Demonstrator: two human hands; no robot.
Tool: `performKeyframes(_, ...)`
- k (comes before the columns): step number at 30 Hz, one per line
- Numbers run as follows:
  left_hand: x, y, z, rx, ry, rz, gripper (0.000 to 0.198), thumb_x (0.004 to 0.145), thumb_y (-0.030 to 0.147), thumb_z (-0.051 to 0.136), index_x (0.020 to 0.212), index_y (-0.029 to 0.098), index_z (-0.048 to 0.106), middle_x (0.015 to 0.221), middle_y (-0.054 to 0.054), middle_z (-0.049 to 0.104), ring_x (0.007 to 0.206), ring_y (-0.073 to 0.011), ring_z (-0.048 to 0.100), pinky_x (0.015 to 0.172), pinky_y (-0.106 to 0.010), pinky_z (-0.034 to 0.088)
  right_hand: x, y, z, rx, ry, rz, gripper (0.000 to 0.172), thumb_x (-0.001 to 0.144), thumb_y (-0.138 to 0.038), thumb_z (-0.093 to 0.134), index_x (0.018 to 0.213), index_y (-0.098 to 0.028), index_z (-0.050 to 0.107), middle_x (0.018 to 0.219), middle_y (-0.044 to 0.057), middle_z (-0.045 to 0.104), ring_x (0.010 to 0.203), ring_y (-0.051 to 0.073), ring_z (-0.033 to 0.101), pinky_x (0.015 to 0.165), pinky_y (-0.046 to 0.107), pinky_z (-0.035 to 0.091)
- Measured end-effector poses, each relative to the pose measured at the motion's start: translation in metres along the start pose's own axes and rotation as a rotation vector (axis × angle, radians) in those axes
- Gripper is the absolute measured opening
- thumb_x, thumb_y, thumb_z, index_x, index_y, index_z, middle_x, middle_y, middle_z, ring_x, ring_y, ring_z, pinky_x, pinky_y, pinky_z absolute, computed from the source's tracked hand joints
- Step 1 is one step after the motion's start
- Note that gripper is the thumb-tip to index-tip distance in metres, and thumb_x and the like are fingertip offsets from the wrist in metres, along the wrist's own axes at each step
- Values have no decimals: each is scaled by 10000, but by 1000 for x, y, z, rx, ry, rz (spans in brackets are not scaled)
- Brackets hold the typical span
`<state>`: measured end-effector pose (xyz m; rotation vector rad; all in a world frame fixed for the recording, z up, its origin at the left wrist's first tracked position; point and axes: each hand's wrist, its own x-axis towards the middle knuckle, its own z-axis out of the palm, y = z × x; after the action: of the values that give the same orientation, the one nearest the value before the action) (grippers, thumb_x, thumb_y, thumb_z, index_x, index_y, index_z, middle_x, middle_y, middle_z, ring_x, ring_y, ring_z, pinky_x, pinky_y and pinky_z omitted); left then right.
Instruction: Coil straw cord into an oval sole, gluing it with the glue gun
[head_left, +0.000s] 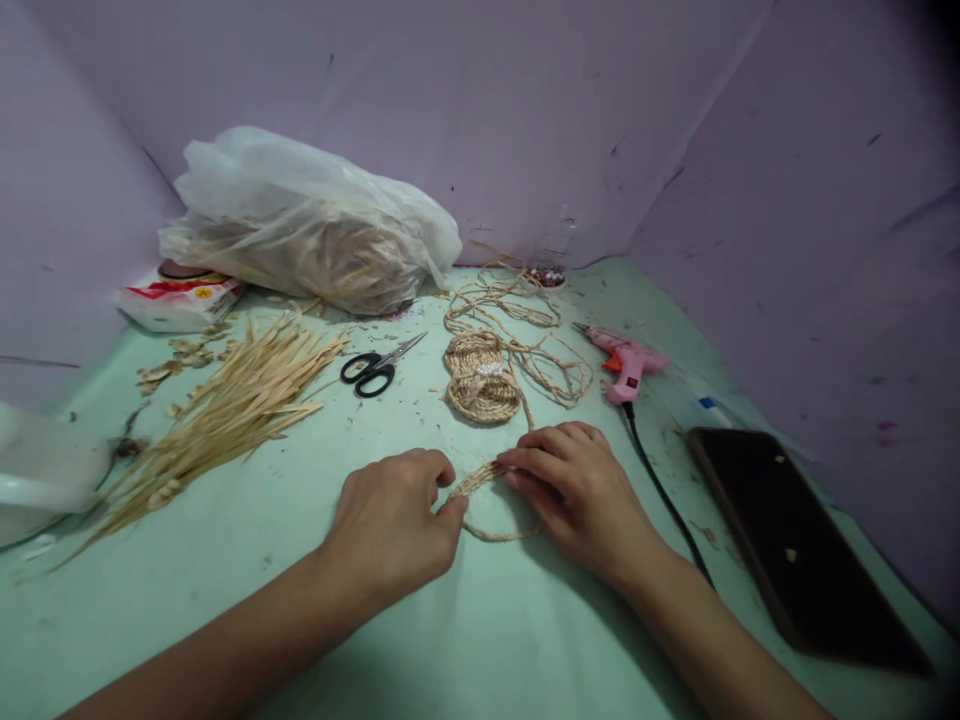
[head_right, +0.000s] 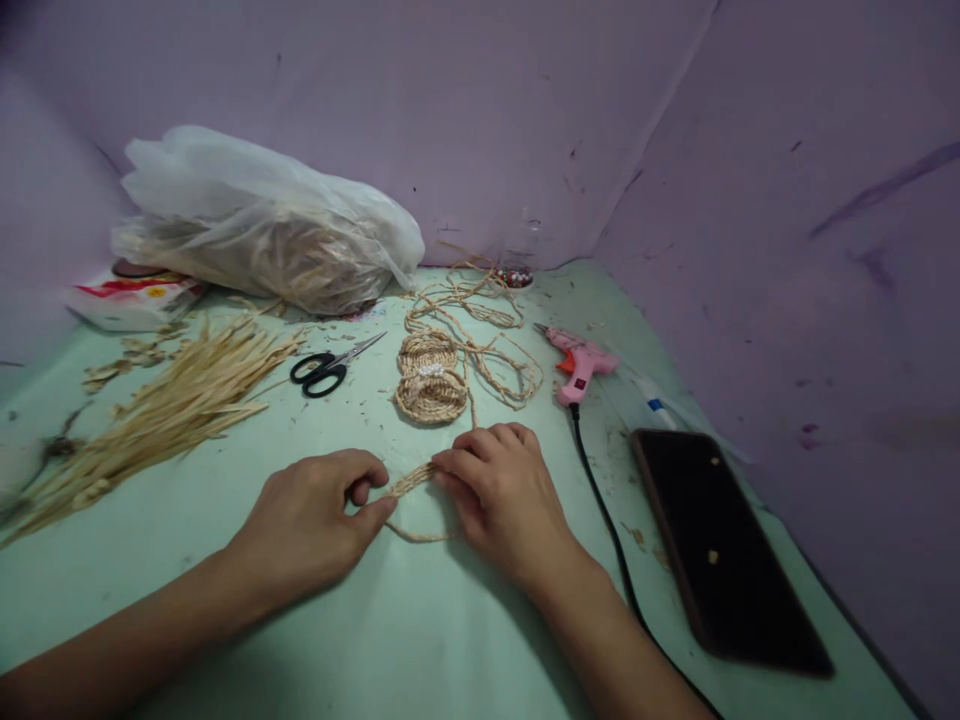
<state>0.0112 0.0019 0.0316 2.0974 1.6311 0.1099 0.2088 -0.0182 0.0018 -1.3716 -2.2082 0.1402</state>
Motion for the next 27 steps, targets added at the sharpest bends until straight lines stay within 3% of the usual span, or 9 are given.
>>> performKeyframes(6,0,1,0,-30,16,21,167,769,332,526,836,233,642,779,-1,661,672,-169,567,613,-284,346,3,-4,5,-5,-39,37,152,883,-198,550,922,-208,697,842,52,656,788,189,561,763,373,371)
performKeyframes(12,10,-12,-12,-240,-109,3,190,766,290,490,745,210,660,652,14,632,610,-140,523,560,-255,344,4,-5,6,22,-51,79,131,871,-197,568,899,-204,696,857,57,639,809,197,543,764,371,371)
performKeyframes(15,12,-14,-13,-215,-179,4,178,729,315,538,753,217,684,635,15,628,587,-141,504,539,-256,329,4,-5,7,22,-60,88,118,861,-193,585,889,-203,699,839,48,646,798,195,542,769,376,364)
performKeyframes(19,9,-12,-9,-156,-151,-16,184,715,344,573,778,232,706,732,1,665,649,-159,527,579,-268,340,5,-6,7,13,-68,97,115,857,-199,595,889,-198,705,820,46,652,785,194,545,767,380,364)
performKeyframes(27,13,-23,-10,-218,-221,92,238,760,239,482,864,195,692,675,5,623,618,-140,493,582,-258,354,4,-11,6,36,-37,77,158,852,-147,544,887,-183,694,839,63,654,802,204,545,801,405,366)
